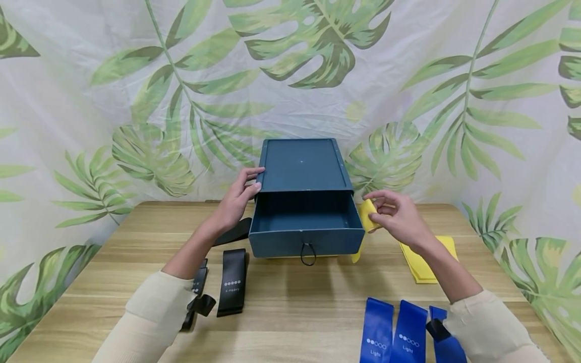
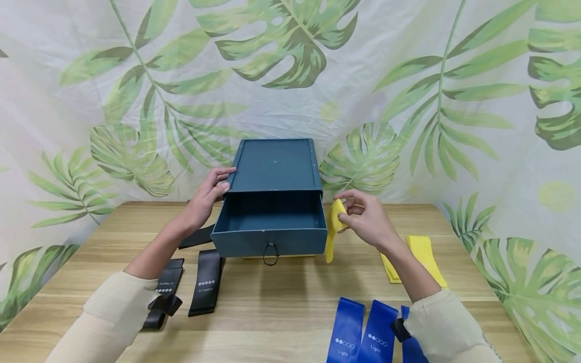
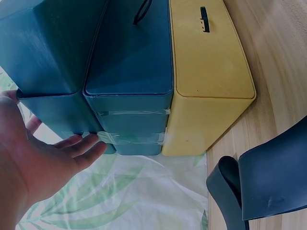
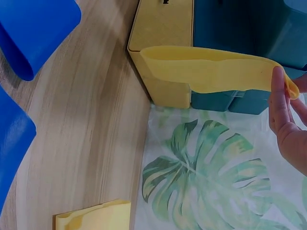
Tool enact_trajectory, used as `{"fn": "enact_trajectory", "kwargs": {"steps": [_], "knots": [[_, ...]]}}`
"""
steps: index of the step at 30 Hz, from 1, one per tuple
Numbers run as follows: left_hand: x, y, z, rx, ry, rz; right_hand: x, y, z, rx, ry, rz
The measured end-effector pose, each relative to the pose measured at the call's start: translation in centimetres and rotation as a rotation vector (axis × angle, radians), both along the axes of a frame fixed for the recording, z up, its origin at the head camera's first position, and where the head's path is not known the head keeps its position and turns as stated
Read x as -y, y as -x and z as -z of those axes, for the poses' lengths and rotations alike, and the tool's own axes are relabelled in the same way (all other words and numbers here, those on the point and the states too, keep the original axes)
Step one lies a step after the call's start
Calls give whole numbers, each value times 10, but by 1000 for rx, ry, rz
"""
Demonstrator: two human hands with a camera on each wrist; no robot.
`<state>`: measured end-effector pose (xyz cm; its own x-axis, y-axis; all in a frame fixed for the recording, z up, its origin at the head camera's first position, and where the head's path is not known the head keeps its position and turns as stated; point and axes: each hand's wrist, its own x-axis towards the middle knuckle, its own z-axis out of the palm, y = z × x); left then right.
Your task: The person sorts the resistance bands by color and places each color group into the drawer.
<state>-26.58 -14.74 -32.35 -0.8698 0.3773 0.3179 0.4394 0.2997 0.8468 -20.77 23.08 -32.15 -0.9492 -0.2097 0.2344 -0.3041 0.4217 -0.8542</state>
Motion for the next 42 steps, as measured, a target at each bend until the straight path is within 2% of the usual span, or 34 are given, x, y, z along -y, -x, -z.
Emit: {"fn": "enact_trajectory", "kwargs": {"steps": [13, 27, 31, 36, 42], "knots": [[-1, 1, -1, 6, -15, 3, 4, -5, -13, -51, 107, -9], [0, -1, -4, 11, 11, 13, -1, -14, -48, -218, 325, -35], [1, -1, -5, 9, 24, 16, -2, -17, -57, -235, 360, -26], [2, -1, -6, 4, 27, 30, -2, -20, -66, -235, 355, -10], [2, -2, -6, 2, 33, 24, 2, -23, -75, -247, 405, -53]]}}
